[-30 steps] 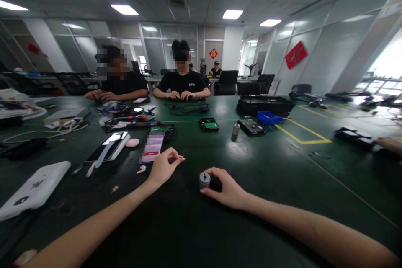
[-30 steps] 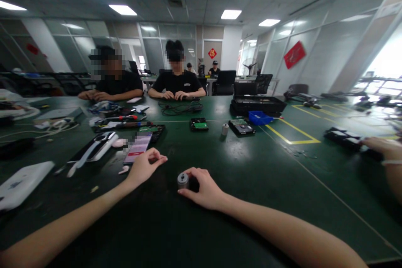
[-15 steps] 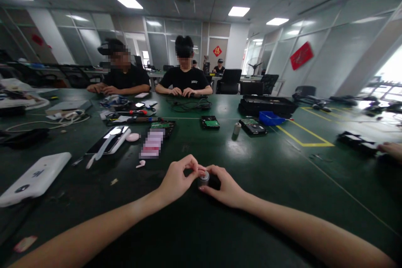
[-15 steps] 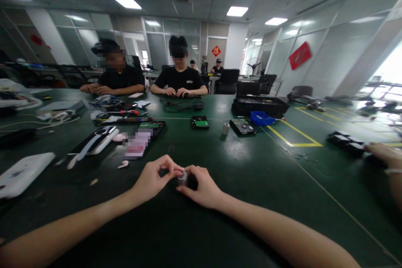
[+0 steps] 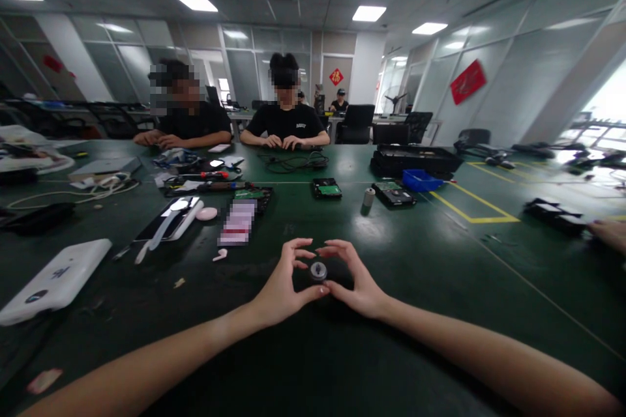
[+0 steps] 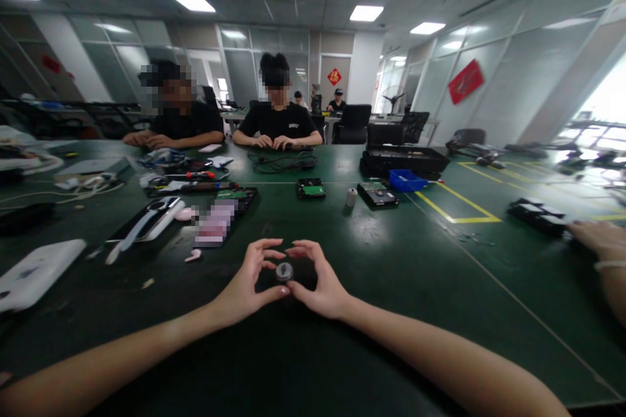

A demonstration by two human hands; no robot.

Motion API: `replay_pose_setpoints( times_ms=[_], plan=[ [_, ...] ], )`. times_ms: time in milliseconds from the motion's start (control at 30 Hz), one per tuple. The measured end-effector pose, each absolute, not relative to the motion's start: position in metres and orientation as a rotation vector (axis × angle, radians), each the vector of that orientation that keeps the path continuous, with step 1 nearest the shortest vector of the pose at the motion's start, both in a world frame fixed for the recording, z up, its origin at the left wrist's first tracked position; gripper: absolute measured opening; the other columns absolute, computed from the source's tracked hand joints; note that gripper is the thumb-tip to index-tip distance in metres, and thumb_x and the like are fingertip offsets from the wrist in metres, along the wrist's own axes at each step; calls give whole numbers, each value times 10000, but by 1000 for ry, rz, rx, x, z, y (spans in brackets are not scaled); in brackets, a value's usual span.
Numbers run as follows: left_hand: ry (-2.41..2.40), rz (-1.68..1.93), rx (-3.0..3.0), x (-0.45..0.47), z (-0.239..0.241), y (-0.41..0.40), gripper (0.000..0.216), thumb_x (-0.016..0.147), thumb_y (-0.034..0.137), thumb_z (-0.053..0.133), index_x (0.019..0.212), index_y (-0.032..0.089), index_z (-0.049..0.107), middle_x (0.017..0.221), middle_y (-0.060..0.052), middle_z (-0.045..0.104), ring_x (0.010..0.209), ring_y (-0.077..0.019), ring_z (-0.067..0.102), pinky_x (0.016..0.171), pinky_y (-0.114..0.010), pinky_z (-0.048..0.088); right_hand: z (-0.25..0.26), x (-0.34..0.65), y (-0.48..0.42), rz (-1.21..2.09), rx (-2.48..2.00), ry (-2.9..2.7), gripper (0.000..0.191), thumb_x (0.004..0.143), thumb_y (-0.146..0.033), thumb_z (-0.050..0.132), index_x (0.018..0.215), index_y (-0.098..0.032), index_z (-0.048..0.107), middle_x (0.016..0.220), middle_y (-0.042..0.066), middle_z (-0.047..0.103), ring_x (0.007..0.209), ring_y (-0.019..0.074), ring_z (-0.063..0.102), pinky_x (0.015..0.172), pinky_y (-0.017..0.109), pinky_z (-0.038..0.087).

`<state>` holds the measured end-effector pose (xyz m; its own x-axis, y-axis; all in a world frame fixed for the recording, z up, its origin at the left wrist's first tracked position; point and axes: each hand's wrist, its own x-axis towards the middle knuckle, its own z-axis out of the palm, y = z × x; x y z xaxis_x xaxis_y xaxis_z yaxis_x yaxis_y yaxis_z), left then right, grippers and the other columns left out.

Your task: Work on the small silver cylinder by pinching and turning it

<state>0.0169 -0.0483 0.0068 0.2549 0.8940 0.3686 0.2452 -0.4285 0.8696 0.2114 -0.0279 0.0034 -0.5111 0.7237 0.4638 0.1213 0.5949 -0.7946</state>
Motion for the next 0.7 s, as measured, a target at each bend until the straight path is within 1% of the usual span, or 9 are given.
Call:
replay_pose_setpoints(
  times_ms=[67, 167, 267, 333, 367, 500, 533, 600, 700],
  plan=[
    [1056, 1133, 1801, 18, -1, -49, 753, 675, 226, 788, 1254, 223, 306, 1186, -118, 582, 1076, -247, 596, 913, -402, 476, 5, 214, -29, 1000, -562, -1936, 593, 817, -265, 605, 1325, -235, 302, 1278, 118, 521, 1226, 235, 473, 1048, 442, 354],
    [1052, 1041, 1759, 20, -5, -48, 662, 720, 207, 743, 1209, 221, 298, 986, -54, 677, 963, -218, 652, 907, -401, 474, 6, 216, -29, 1034, -495, -1959, 472, 834, -283, 585, 1260, -216, 395, 1228, 117, 561, 1202, 247, 497, 1041, 454, 355],
    [1081, 1031, 1754, 20, -3, -47, 612, 708, 219, 750, 1154, 220, 332, 961, -43, 695, 934, -218, 666, 898, -397, 476, 8, 217, -26, 927, -555, -1847, 224, 862, -290, 557, 1060, -206, 495, 929, 65, 641, 970, 213, 608, 927, 405, 441],
    [1088, 1022, 1755, 20, -1, -47, 599, 699, 226, 757, 1138, 218, 349, 939, -37, 704, 913, -218, 674, 893, -395, 479, 10, 216, -23, 875, -608, -1766, 172, 870, -297, 558, 1000, -214, 482, 786, 22, 626, 866, 191, 621, 870, 374, 466],
    [1087, 1020, 1753, 20, -1, -47, 602, 693, 226, 761, 1138, 217, 355, 933, -35, 706, 906, -218, 676, 888, -392, 482, 12, 215, -23, 866, -635, -1757, 188, 870, -298, 565, 1013, -217, 473, 792, 19, 633, 870, 187, 623, 874, 371, 465],
    [1067, 1020, 1758, 19, -2, -46, 591, 693, 228, 762, 1145, 216, 381, 934, -32, 706, 914, -215, 672, 862, -371, 494, 16, 208, -21, 894, -712, -1896, 305, 847, -283, 618, 1117, -209, 497, 1036, 61, 662, 1012, 189, 615, 953, 387, 444],
    [1063, 1022, 1761, 19, -2, -46, 575, 698, 233, 758, 1141, 215, 392, 946, -36, 703, 919, -214, 670, 853, -365, 497, 16, 205, -22, 894, -730, -1930, 286, 835, -280, 635, 1090, -205, 531, 1038, 61, 663, 1008, 191, 619, 947, 386, 452],
    [1052, 1016, 1772, 19, -3, -46, 535, 710, 240, 750, 1125, 216, 413, 964, -40, 697, 923, -213, 667, 838, -356, 501, 15, 200, -23, 874, -770, -1948, 193, 805, -282, 670, 960, -192, 596, 974, 55, 670, 943, 190, 639, 898, 375, 488],
    [1058, 1005, 1798, 19, -2, -46, 504, 717, 245, 747, 1111, 218, 434, 952, -32, 697, 912, -211, 666, 838, -356, 497, 19, 196, -22, 876, -783, -1893, 135, 792, -282, 682, 813, -179, 597, 885, 50, 670, 861, 181, 659, 828, 353, 525]
  ],
)
